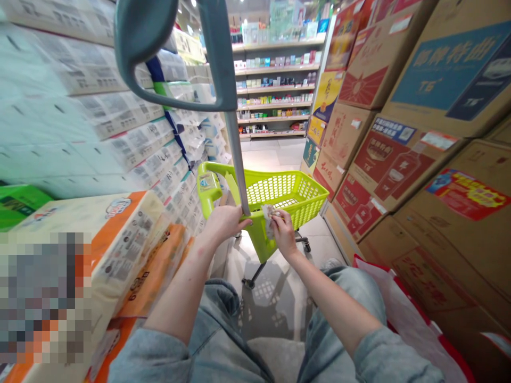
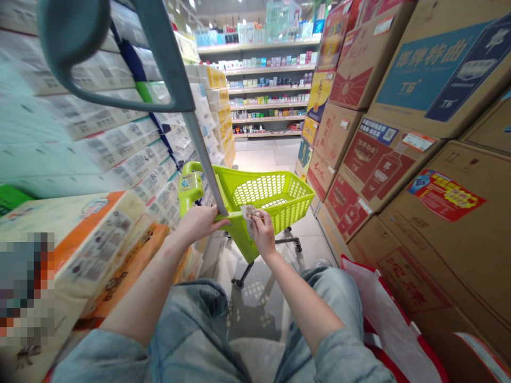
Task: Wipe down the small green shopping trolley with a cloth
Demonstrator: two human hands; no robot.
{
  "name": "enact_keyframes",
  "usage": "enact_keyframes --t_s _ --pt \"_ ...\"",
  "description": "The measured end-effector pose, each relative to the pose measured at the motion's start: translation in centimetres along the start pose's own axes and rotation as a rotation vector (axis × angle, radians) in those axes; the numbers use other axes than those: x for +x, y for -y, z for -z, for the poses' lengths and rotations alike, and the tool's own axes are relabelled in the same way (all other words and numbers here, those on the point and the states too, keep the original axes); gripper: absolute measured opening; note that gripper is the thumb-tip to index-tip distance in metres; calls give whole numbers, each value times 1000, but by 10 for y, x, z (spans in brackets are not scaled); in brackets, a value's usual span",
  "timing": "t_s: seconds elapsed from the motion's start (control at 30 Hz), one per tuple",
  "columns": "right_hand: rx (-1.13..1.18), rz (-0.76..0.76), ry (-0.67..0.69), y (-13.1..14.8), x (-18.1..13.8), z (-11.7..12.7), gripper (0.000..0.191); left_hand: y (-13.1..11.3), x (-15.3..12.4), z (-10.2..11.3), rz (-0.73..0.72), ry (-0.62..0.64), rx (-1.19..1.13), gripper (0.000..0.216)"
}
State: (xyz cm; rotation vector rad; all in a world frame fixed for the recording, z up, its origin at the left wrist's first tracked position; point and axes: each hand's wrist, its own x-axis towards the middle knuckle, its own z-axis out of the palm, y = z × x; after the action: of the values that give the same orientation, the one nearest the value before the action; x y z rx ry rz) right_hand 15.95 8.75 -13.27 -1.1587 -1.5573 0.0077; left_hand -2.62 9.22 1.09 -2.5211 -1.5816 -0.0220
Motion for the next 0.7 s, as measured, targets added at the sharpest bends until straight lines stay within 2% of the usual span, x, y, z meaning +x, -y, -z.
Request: enact_keyframes --t_s 0.17,0.3,0.4,0.47,0.53,0.6,0.7 --pt "-100 -11 61 -41 3 10 25 -6 -3 0 3 -27 12 41" --pt "-189 -263 -58 -74 7 21 30 -11 -4 1 32 -8 -3 41" --pt "-223 -398 -71 -88 10 23 31 -14 -4 2 35 -22 7 41" --pt "-231 -427 -75 -84 9 16 29 -17 -4 2 39 -38 20 41" --pt "-213 -455 -85 -68 2 4 27 -20 -4 2 45 -54 29 41" --pt "-121 -469 -93 -41 -10 -10 26 -24 -5 2 49 -70 30 39" --pt "41 -347 -75 2 -25 -24 21 -27 -5 1 52 -93 25 38"
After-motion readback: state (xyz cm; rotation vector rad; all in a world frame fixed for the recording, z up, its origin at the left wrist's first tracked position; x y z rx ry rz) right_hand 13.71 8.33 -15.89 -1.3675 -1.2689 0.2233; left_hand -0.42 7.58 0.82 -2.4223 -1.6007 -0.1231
